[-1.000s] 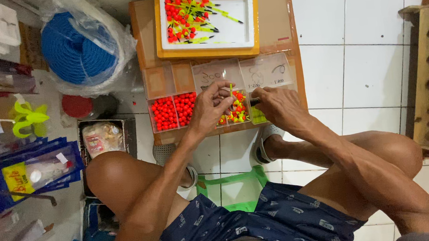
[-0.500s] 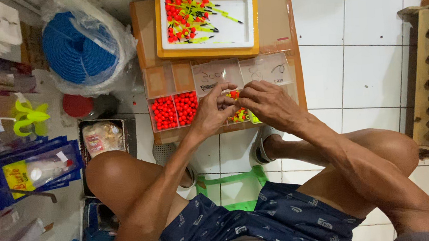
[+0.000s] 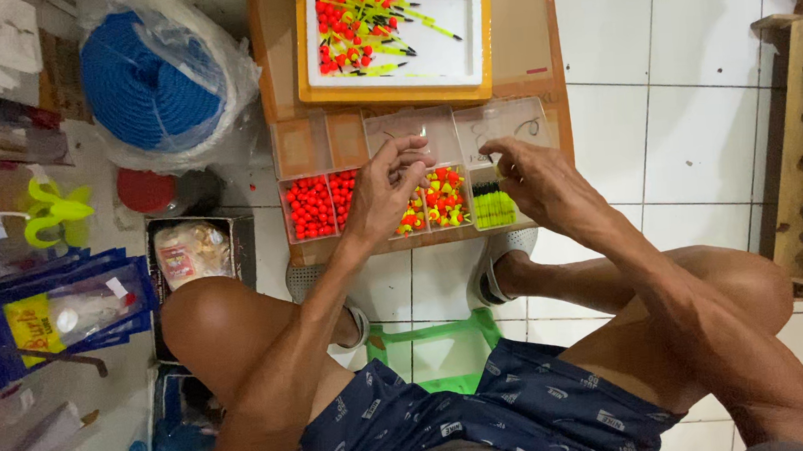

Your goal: The person assembles fishing lures by hand, picking up small red and yellow plastic beads and green sticks from a compartmentalized box. They insert the beads onto the sticks and place the completed lures into a white tray.

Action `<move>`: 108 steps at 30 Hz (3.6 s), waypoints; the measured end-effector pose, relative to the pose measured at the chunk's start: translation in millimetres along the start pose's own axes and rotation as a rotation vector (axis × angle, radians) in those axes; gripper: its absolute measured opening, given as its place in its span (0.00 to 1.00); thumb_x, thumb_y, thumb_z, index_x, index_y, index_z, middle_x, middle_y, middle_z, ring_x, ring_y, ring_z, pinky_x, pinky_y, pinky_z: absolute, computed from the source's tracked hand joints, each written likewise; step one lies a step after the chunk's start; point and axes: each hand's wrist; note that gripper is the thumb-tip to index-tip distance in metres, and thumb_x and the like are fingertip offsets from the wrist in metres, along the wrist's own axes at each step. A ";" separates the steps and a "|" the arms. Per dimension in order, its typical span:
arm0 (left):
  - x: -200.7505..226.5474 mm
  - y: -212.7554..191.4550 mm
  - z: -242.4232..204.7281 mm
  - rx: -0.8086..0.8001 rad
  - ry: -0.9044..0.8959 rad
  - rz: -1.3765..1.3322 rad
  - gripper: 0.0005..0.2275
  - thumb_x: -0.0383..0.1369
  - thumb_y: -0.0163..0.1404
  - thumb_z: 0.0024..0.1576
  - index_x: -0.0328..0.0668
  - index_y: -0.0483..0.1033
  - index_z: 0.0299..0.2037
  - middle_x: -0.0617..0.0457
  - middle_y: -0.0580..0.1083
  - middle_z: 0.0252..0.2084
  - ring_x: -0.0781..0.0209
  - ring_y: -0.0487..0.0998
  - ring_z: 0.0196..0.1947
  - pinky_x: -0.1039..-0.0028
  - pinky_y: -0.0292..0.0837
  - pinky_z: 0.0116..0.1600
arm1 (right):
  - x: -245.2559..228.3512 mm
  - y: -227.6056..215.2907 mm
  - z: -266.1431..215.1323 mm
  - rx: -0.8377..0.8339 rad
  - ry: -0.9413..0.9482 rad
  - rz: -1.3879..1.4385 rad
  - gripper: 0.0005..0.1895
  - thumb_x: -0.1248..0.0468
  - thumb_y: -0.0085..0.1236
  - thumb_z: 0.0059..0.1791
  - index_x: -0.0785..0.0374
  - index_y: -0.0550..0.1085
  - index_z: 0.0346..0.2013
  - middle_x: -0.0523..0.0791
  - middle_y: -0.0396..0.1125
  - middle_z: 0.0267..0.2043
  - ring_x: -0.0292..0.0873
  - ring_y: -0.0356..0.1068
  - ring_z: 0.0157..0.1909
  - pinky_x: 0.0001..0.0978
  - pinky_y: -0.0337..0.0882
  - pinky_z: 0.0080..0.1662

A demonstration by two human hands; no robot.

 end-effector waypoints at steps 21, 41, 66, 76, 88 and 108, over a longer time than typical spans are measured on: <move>-9.7 -0.4 -1.1 -0.016 0.012 0.057 0.14 0.28 0.48 0.65 0.38 0.71 0.60 0.43 0.78 0.46 0.63 0.81 0.35 0.78 0.80 0.37 | 23.8 32.1 -0.7 0.044 -0.068 -0.425 0.05 0.62 0.49 0.52 0.51 0.71 0.43 0.45 0.68 0.37 0.56 0.74 0.36 0.52 0.73 0.35; 12.5 1.2 -12.1 0.047 0.090 0.199 0.10 0.27 0.46 0.61 0.39 0.76 0.51 0.47 0.81 0.45 0.62 0.83 0.44 0.76 0.82 0.48 | -10.2 2.0 170.8 0.387 -0.246 -0.497 0.15 0.57 0.66 0.52 0.58 0.80 0.51 0.48 0.72 0.47 0.57 0.72 0.47 0.55 0.70 0.34; 18.0 -2.1 -15.8 0.043 0.061 0.182 0.10 0.28 0.46 0.62 0.38 0.75 0.51 0.46 0.81 0.47 0.60 0.84 0.48 0.75 0.83 0.48 | 2.6 15.9 213.1 0.184 -0.292 -0.521 0.03 0.69 0.47 0.55 0.65 0.68 0.38 0.57 0.69 0.33 0.68 0.65 0.29 0.56 0.59 0.28; 12.6 -4.1 -15.8 0.060 0.083 0.204 0.10 0.30 0.48 0.62 0.39 0.76 0.50 0.48 0.81 0.45 0.58 0.86 0.37 0.75 0.83 0.43 | 7.8 22.5 214.7 0.212 -0.303 -0.652 0.07 0.69 0.46 0.54 0.66 0.73 0.39 0.54 0.68 0.36 0.63 0.68 0.28 0.53 0.63 0.26; 17.1 -3.7 -15.5 0.073 0.066 0.263 0.09 0.33 0.49 0.62 0.42 0.77 0.48 0.50 0.81 0.43 0.59 0.86 0.35 0.76 0.80 0.39 | 13.3 17.6 210.4 0.196 -0.341 -0.615 0.04 0.73 0.48 0.51 0.63 0.69 0.40 0.54 0.69 0.34 0.63 0.67 0.27 0.52 0.62 0.27; 30.4 -12.2 -14.3 0.101 0.081 0.286 0.09 0.30 0.48 0.62 0.41 0.77 0.50 0.50 0.82 0.47 0.61 0.84 0.46 0.73 0.80 0.50 | 25.3 9.3 203.0 0.264 -0.356 -0.566 0.08 0.78 0.49 0.45 0.64 0.69 0.24 0.51 0.68 0.31 0.61 0.64 0.24 0.49 0.58 0.24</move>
Point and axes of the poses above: each hand's wrist, its own z-axis towards the middle knuckle, its own y-axis out of the palm, x = y × z
